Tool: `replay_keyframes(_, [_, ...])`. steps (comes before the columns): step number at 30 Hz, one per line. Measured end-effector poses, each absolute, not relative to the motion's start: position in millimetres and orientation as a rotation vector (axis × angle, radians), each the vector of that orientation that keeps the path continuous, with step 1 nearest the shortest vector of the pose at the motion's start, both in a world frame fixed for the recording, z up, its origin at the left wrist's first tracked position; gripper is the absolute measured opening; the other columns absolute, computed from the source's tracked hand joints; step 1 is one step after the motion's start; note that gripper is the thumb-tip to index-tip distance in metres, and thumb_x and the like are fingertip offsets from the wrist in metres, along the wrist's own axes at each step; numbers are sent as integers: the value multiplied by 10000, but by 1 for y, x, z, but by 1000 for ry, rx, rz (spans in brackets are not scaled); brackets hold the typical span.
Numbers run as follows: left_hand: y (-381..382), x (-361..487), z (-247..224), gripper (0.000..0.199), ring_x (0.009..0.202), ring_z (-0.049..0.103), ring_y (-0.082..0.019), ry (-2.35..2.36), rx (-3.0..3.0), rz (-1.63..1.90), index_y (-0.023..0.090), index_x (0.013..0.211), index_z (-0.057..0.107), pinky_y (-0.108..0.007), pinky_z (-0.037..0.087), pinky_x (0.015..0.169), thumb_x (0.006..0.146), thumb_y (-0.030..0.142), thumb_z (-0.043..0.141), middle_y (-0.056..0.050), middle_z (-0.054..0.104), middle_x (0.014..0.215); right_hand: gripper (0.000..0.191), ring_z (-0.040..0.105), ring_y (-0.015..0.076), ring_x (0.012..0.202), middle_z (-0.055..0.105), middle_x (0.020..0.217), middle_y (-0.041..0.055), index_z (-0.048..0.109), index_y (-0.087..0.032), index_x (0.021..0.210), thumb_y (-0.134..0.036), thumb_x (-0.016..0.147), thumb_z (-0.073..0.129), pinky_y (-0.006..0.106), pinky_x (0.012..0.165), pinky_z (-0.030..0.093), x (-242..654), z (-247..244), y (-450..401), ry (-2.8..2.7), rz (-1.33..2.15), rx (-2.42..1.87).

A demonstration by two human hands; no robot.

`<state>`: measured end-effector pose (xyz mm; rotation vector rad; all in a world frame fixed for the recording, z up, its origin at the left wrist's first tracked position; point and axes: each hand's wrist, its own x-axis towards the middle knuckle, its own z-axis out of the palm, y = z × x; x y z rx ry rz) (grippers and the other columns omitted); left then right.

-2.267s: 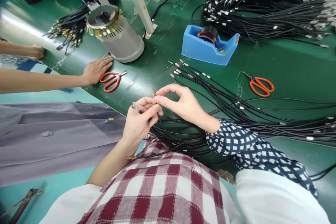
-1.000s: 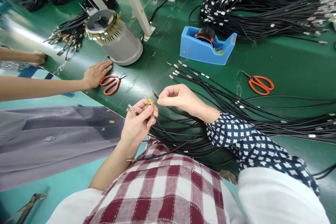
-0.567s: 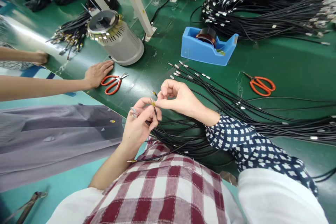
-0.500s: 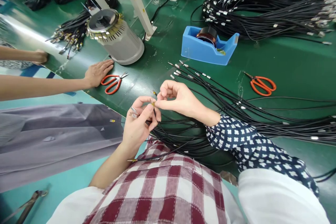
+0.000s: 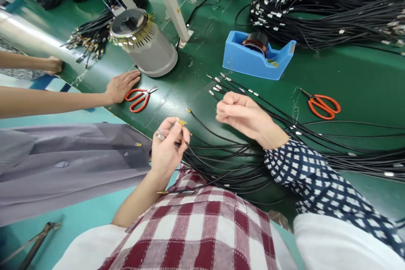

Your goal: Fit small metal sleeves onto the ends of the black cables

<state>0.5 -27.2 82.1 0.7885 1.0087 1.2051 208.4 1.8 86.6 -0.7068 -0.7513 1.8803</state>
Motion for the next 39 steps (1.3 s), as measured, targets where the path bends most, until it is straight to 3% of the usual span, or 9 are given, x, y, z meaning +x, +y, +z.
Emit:
replay_keyframes(4, [-30,3,89,237,343,396,-42,956,815,1119,185,892,545,-111,250,315,868,354,709,23,631,533,214,580,112,747,649,812,-15,683,-199,831,-269,711,846,268,768,465,202,84,1,-998,1699,-986])
replay_keyframes(8, [-32,5,93,231,353,408,-49,932,835,1106,191,902,543,-111,267,314,870,348,710,16,641,543,244,623,136,843,674,892,8,666,-197,936,-357,788,776,296,855,483,179,92,-3,-1168,1687,-927])
replay_keyframes(15, [-34,4,90,192,343,394,-44,898,896,1079,188,905,565,-110,273,316,892,336,688,19,635,535,374,614,112,708,655,769,-32,534,-202,848,-252,671,860,264,724,486,169,103,2,-1132,1836,-863])
replay_keyframes(23, [-36,1,88,216,340,361,-38,905,881,1057,185,903,567,-109,229,322,876,351,703,13,634,529,370,533,64,591,570,646,-68,563,-178,755,-233,601,895,204,609,437,181,89,6,-725,2311,-773])
replay_keyframes(28, [-34,-2,88,226,341,349,-37,959,820,1099,186,884,564,-107,222,323,863,353,715,25,609,508,301,476,61,585,501,628,-75,619,-196,748,-250,641,895,210,610,424,205,99,1,-705,2045,-712])
replay_keyframes(31, [-35,-1,90,211,353,366,-43,907,852,1068,190,893,572,-110,223,325,876,352,704,16,621,527,213,507,69,602,598,674,-39,698,-180,764,-289,688,865,213,591,410,202,92,-2,-873,1946,-872])
replay_keyframes(35, [-36,-1,91,198,351,364,-41,899,864,1063,193,902,565,-113,220,325,890,346,691,13,632,544,226,615,116,731,705,804,5,748,-187,883,-342,735,819,267,730,481,185,90,-12,-1094,1888,-934])
replay_keyframes(39, [-36,-1,90,179,357,365,-41,872,856,1074,194,908,564,-109,236,329,901,330,680,18,627,537,185,633,149,769,716,846,28,740,-180,908,-299,773,782,301,759,499,176,102,-24,-1430,1503,-1026])
